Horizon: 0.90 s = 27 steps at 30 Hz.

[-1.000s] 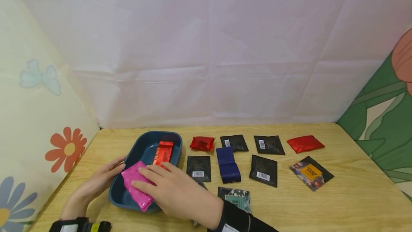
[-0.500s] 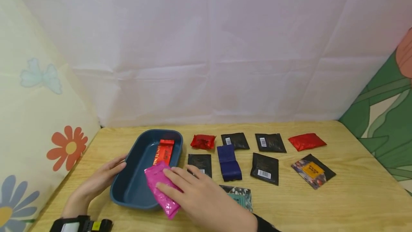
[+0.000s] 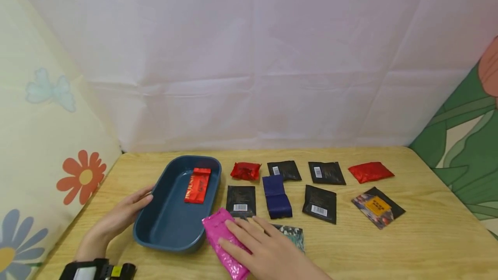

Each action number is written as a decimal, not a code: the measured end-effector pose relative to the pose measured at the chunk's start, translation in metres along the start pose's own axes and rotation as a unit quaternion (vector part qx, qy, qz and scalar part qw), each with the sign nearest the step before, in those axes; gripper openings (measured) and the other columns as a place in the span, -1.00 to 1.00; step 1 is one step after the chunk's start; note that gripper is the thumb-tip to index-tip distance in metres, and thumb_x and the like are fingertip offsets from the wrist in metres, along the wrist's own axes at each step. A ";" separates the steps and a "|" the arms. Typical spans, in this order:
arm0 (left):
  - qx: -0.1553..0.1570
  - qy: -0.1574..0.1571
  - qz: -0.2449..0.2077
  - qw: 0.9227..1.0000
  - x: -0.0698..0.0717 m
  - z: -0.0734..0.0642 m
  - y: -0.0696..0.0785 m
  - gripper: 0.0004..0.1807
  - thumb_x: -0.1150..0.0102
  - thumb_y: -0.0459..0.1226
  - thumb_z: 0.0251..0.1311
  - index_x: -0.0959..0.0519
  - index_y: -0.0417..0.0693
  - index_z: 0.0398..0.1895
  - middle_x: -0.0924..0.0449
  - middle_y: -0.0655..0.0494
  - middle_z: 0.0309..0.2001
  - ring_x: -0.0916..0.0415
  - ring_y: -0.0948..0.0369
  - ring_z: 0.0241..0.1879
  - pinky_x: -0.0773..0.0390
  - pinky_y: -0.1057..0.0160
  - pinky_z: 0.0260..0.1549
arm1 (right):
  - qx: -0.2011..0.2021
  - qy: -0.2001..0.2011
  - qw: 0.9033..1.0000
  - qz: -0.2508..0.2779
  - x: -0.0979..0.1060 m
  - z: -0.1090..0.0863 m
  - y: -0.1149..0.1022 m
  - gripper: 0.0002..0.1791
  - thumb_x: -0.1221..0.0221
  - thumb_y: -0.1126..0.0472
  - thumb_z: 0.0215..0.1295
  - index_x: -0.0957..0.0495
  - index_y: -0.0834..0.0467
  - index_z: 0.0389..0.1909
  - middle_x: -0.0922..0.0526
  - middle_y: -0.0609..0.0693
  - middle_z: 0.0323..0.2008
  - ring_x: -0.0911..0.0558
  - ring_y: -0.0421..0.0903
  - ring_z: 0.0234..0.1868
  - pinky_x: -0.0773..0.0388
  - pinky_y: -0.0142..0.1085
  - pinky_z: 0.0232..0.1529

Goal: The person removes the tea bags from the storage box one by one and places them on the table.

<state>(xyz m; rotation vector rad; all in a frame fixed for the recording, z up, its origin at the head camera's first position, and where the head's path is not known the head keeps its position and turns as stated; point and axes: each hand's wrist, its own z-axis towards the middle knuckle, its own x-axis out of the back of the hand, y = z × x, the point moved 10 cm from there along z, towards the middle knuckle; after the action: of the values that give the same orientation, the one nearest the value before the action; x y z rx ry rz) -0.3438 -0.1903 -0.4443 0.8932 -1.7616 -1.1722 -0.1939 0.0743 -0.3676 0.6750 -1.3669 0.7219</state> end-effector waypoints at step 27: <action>0.003 0.000 0.006 1.000 0.000 -0.001 0.000 -0.27 0.23 -0.08 0.42 0.15 -0.31 0.46 0.19 -0.43 0.47 0.06 -0.24 0.39 -0.06 -0.35 0.32 | -0.113 0.118 0.978 -0.133 0.037 -0.060 0.055 -0.19 -0.30 -0.08 -0.08 -0.37 0.08 0.28 -0.51 -0.01 0.26 -0.44 -0.01 0.24 0.40 -0.30 0.51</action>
<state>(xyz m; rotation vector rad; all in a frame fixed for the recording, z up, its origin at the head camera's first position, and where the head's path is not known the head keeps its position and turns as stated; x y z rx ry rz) -0.3433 -0.1902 -0.4437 0.8848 -1.7688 -1.1582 -0.1982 0.1579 -0.3352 0.5589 -1.0931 0.4100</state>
